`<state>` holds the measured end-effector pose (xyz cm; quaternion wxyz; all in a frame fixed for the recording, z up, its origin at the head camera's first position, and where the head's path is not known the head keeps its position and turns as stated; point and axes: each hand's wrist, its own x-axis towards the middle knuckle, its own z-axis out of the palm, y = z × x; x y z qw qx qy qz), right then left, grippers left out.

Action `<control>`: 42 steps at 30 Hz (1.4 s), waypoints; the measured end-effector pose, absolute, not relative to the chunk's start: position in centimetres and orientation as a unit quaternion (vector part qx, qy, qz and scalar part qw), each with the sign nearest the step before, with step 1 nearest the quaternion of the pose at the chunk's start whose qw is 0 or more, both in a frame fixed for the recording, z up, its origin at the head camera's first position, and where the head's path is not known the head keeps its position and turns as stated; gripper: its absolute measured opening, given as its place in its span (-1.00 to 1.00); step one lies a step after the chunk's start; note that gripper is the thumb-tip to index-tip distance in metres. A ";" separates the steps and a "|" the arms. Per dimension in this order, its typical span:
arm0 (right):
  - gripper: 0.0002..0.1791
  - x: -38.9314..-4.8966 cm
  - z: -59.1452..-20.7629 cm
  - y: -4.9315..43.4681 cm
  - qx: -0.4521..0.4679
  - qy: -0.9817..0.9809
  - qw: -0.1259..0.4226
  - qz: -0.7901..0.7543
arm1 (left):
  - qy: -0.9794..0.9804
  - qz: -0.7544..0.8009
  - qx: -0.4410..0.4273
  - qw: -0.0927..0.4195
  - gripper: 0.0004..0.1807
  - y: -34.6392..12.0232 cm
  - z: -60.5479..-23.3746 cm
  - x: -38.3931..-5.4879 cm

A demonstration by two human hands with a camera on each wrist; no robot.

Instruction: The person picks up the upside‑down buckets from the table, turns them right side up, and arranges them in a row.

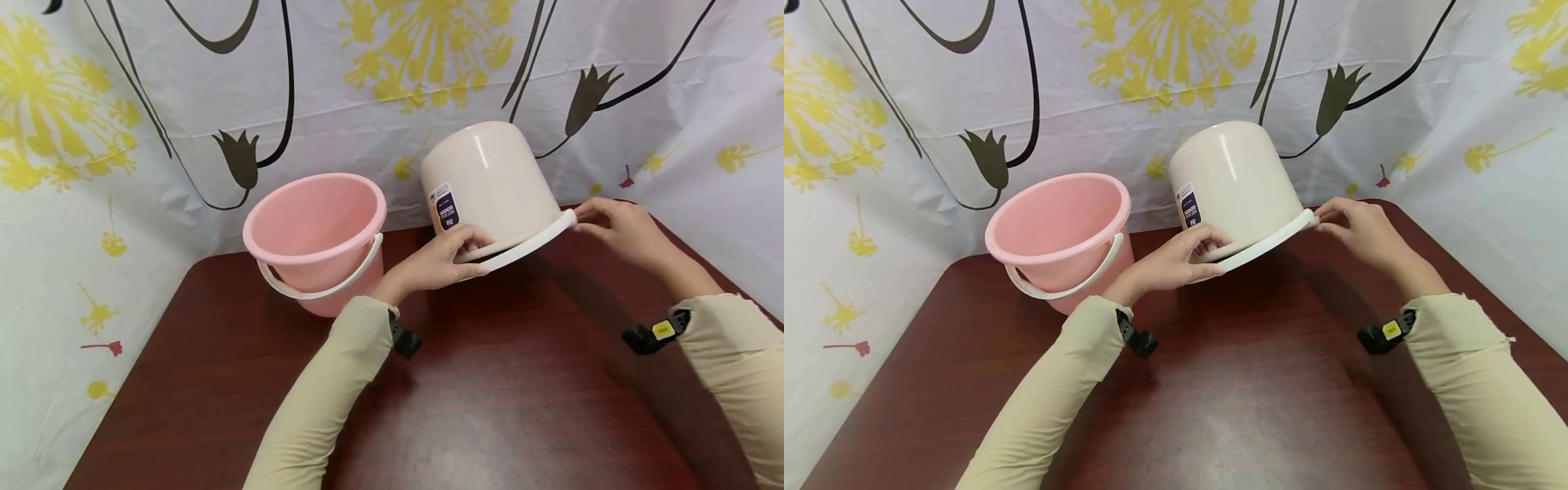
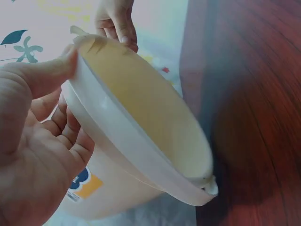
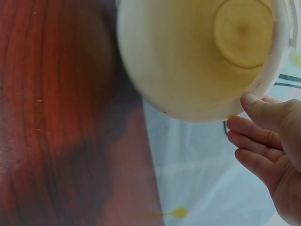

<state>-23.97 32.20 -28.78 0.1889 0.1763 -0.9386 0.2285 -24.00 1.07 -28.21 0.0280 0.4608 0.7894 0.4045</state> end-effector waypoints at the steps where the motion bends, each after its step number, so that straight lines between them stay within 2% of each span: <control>1: -0.84 -24.0 -28.5 32.3 0.183 -0.935 0.195 0.234 | 0.787 0.413 0.457 0.031 -0.66 1.1 -28.0 -23.9; 8: -0.82 -24.6 -25.9 32.2 0.236 -0.911 0.238 0.242 | 0.782 0.441 0.440 0.027 -0.66 1.0 -26.9 -23.4; 21: -0.82 -23.8 -21.9 31.5 0.241 -0.917 0.241 0.208 | 0.744 0.523 0.416 0.027 -0.76 0.4 -25.4 -23.0; 25: -0.82 -23.5 -21.1 31.4 0.235 -0.926 0.230 0.188 | 0.715 0.566 0.411 0.025 -0.80 0.3 -25.3 -22.9; 29: -0.80 -23.6 -20.4 31.2 0.226 -0.931 0.215 0.190 | 0.670 0.627 0.395 0.044 -0.87 0.2 -25.5 -22.7; 38: -0.83 -24.1 -19.9 31.3 0.188 -0.917 0.161 0.312 | 0.598 0.725 0.329 0.094 -0.99 0.1 -26.0 -22.3; 42: -0.85 -24.7 -20.3 31.3 0.181 -0.912 0.154 0.335 | 0.559 0.765 0.299 0.115 -0.95 0.0 -26.1 -22.3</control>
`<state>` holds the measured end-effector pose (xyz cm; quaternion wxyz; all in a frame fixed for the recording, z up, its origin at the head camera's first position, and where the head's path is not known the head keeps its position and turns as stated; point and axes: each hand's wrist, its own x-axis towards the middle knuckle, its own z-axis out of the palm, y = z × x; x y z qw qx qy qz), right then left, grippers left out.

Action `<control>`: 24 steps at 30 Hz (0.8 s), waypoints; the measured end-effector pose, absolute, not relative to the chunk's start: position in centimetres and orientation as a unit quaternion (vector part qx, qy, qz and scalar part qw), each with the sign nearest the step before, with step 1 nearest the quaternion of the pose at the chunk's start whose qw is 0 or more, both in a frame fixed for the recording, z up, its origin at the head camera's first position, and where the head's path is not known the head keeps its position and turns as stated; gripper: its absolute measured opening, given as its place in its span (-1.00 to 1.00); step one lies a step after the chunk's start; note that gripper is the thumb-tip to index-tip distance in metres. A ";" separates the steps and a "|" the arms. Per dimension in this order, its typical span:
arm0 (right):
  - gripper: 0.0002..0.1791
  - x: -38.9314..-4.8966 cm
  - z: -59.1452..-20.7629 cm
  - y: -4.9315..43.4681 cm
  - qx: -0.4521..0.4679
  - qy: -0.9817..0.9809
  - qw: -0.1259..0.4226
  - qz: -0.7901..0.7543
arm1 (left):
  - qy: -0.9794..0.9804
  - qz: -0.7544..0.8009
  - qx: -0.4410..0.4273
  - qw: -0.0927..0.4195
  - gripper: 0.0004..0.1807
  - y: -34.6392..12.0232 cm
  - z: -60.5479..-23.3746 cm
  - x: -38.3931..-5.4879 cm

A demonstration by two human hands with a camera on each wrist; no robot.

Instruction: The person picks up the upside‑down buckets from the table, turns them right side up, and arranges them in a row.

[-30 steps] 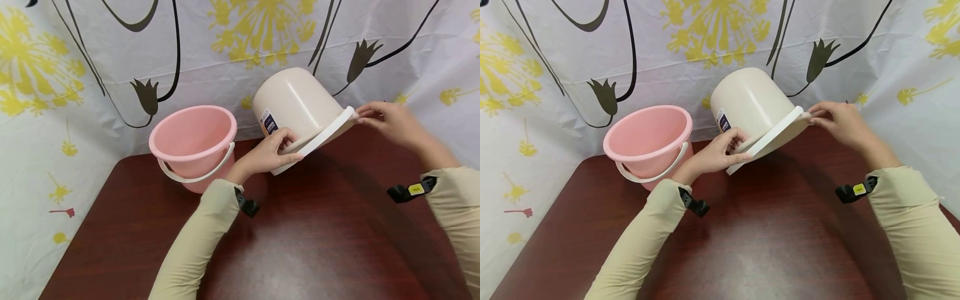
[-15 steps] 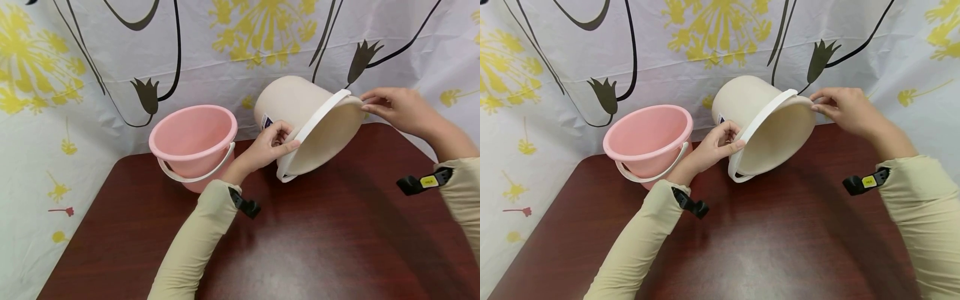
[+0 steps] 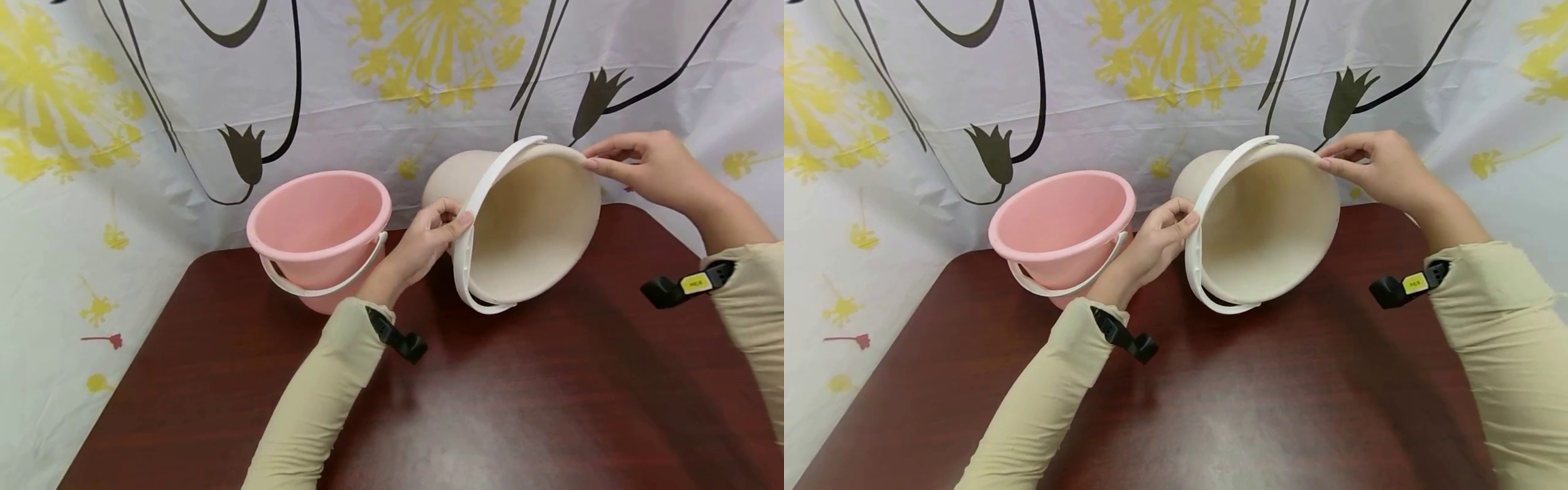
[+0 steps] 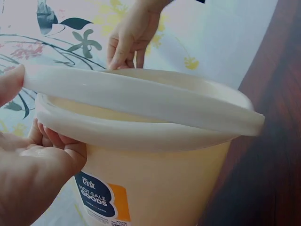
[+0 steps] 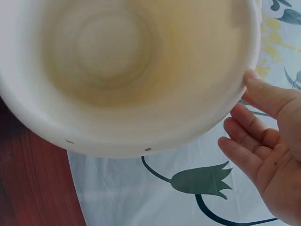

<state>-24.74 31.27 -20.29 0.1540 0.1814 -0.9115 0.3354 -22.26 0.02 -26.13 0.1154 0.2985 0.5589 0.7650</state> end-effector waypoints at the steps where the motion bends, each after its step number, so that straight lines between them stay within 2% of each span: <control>1: -0.86 -24.8 -20.4 31.3 0.178 -0.912 0.151 0.336 | 0.550 0.773 0.291 0.120 -0.93 0.0 -26.2 -22.3; 10: -0.87 -25.6 -21.4 31.8 0.158 -0.897 0.129 0.392 | 0.478 0.836 0.245 0.111 -0.81 -0.4 -26.5 -22.6; 17: -0.87 -25.9 -22.6 31.7 0.136 -0.817 0.074 0.556 | 0.422 0.875 0.215 0.098 -0.68 -0.9 -27.1 -22.8; 24: -0.83 -25.9 -23.9 32.2 0.145 -0.764 0.031 0.628 | 0.380 0.898 0.203 0.094 -0.66 -0.8 -27.6 -22.9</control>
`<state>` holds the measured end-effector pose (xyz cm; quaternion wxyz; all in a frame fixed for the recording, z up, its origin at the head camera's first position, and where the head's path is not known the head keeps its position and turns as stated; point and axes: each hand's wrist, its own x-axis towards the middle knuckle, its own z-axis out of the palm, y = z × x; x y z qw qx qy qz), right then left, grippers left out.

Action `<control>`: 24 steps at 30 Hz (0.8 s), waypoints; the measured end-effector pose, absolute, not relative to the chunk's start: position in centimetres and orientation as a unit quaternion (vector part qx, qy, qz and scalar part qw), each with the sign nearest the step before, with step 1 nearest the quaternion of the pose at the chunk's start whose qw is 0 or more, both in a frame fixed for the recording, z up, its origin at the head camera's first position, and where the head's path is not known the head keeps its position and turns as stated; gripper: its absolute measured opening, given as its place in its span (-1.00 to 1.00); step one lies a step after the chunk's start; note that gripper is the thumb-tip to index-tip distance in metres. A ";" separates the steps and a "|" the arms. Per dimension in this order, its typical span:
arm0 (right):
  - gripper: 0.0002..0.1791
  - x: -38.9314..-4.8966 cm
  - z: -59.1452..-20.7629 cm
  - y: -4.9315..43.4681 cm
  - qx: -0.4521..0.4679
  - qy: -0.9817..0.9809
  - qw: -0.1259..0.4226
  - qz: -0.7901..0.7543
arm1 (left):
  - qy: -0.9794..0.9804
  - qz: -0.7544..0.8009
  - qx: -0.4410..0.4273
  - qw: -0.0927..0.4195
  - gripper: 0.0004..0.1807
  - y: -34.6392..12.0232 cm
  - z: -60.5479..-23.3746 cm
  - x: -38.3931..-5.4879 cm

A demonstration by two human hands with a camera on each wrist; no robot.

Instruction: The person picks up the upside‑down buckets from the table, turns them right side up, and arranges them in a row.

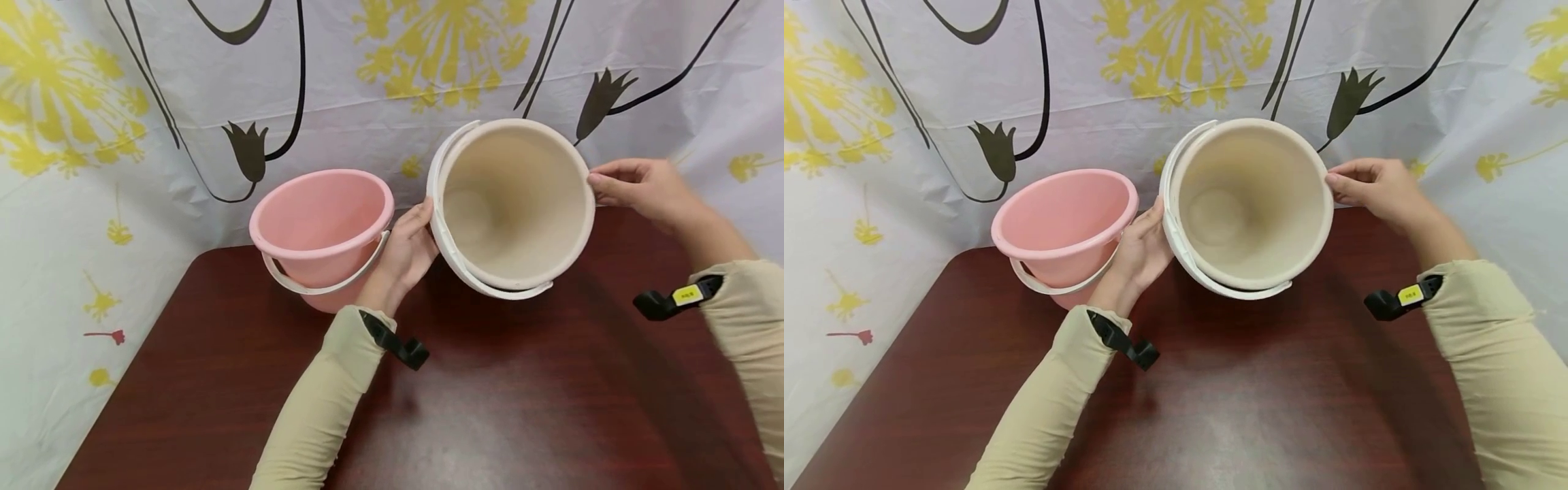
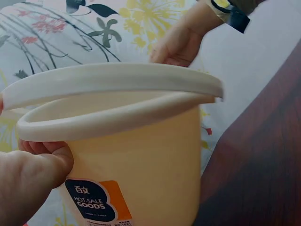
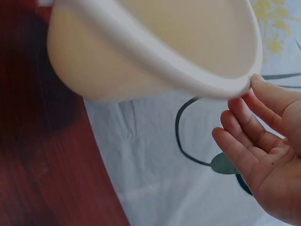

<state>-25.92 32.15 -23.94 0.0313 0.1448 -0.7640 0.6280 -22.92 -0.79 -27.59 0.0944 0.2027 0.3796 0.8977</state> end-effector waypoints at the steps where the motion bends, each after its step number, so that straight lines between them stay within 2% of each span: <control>1: -0.83 -25.9 -24.1 32.2 0.145 -0.756 0.021 0.638 | 0.372 0.901 0.202 0.095 -0.65 -0.8 -27.6 -23.0; 10: -0.80 -25.5 -25.6 32.4 0.132 -0.732 -0.022 0.668 | 0.326 0.923 0.179 0.096 -0.61 -0.6 -28.0 -23.5; 17: -0.75 -24.9 -26.0 32.4 0.154 -0.686 -0.076 0.707 | 0.299 0.937 0.145 0.107 -0.73 -0.3 -28.0 -23.7; 24: -0.72 -24.6 -25.3 32.4 0.168 -0.617 -0.077 0.765 | 0.313 0.934 0.128 0.111 -0.74 -0.1 -27.4 -24.1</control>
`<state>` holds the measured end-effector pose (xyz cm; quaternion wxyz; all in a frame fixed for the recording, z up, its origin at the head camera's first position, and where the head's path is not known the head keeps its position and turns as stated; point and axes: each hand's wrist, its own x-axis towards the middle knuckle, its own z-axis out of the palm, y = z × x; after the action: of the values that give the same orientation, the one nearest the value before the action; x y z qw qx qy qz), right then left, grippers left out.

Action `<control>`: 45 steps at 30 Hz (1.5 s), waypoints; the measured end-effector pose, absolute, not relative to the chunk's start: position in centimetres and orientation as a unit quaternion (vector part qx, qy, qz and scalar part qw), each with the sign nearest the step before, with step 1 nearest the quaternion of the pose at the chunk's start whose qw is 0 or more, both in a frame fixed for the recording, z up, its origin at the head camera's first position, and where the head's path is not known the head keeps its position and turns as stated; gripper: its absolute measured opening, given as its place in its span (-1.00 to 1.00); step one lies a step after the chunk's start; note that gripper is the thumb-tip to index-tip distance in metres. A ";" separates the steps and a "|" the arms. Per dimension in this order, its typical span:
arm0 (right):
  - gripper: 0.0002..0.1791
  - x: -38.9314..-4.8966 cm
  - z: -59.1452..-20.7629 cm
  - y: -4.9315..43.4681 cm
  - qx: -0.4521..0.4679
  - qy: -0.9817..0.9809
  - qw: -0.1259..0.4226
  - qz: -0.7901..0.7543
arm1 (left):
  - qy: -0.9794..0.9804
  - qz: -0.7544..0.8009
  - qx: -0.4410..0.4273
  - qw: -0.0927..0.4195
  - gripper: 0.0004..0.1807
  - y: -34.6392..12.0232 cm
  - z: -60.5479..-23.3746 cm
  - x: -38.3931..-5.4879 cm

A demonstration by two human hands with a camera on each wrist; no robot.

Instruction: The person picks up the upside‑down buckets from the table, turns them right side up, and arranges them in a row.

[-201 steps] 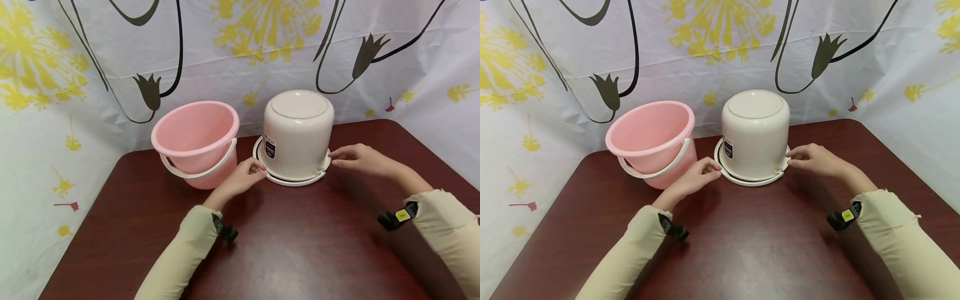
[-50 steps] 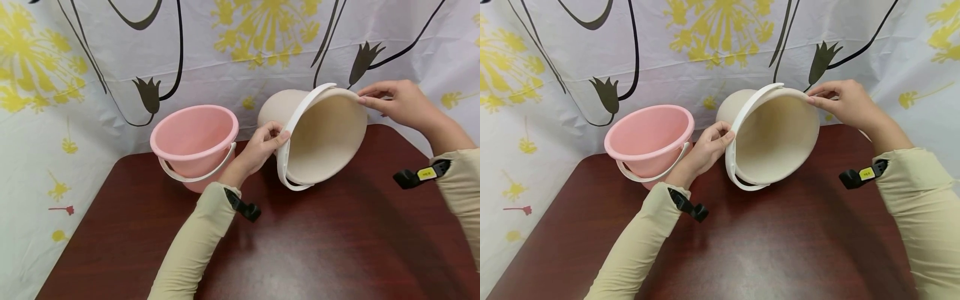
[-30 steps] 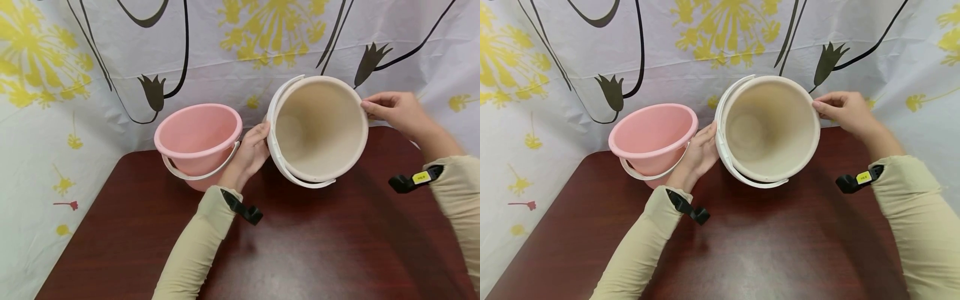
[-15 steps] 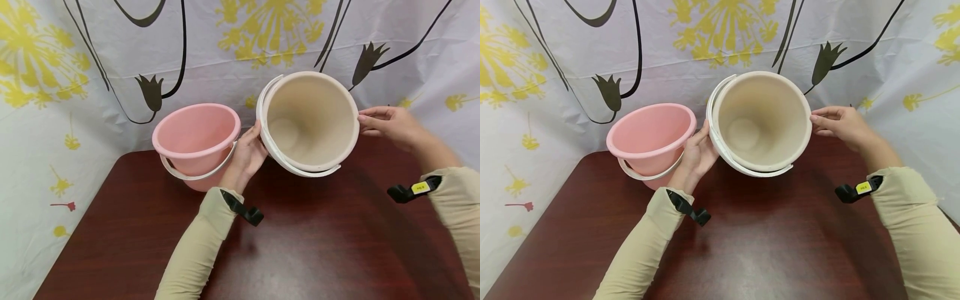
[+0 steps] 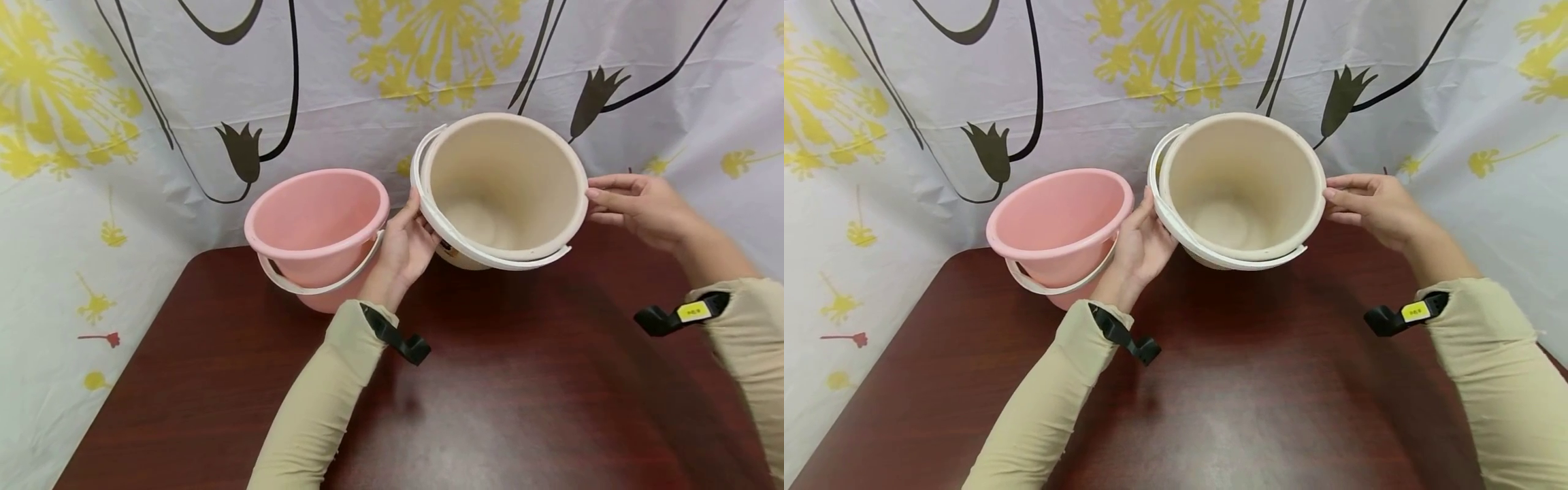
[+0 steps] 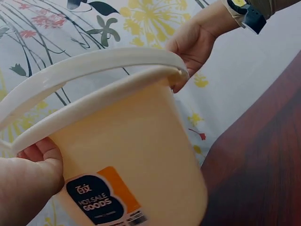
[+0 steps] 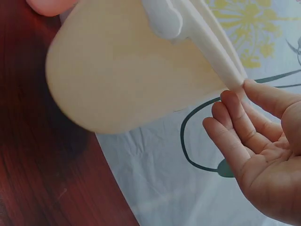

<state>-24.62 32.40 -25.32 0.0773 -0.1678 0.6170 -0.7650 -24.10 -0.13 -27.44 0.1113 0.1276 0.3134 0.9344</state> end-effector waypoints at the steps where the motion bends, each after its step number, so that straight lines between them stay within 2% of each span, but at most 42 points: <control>1: -0.72 -24.6 -25.2 32.4 -0.163 0.618 0.072 -0.766 | 0.317 0.933 0.126 0.115 -0.74 -0.2 -27.4 -24.1; 7: -0.72 -24.5 -24.7 32.6 -0.133 0.622 0.051 -0.770 | 0.321 0.930 0.102 0.147 -0.70 -0.3 -27.1 -24.4; 17: -0.73 -24.9 -24.0 32.5 -0.108 0.657 0.066 -0.743 | 0.321 0.930 0.060 0.167 -0.68 -0.7 -27.1 -24.3; 34: -0.75 -25.8 -24.5 32.0 -0.108 0.674 0.091 -0.725 | 0.297 0.938 0.021 0.175 -0.68 -0.9 -28.1 -24.6; 45: -0.79 -26.3 -24.4 31.7 -0.067 0.694 0.099 -0.710 | 0.280 0.944 0.003 0.177 -0.66 -0.7 -28.2 -25.0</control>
<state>-26.26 31.71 -24.43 0.0993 -0.0670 0.6938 -0.7102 -24.95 -0.67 -28.23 0.1766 0.0028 0.2803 0.9435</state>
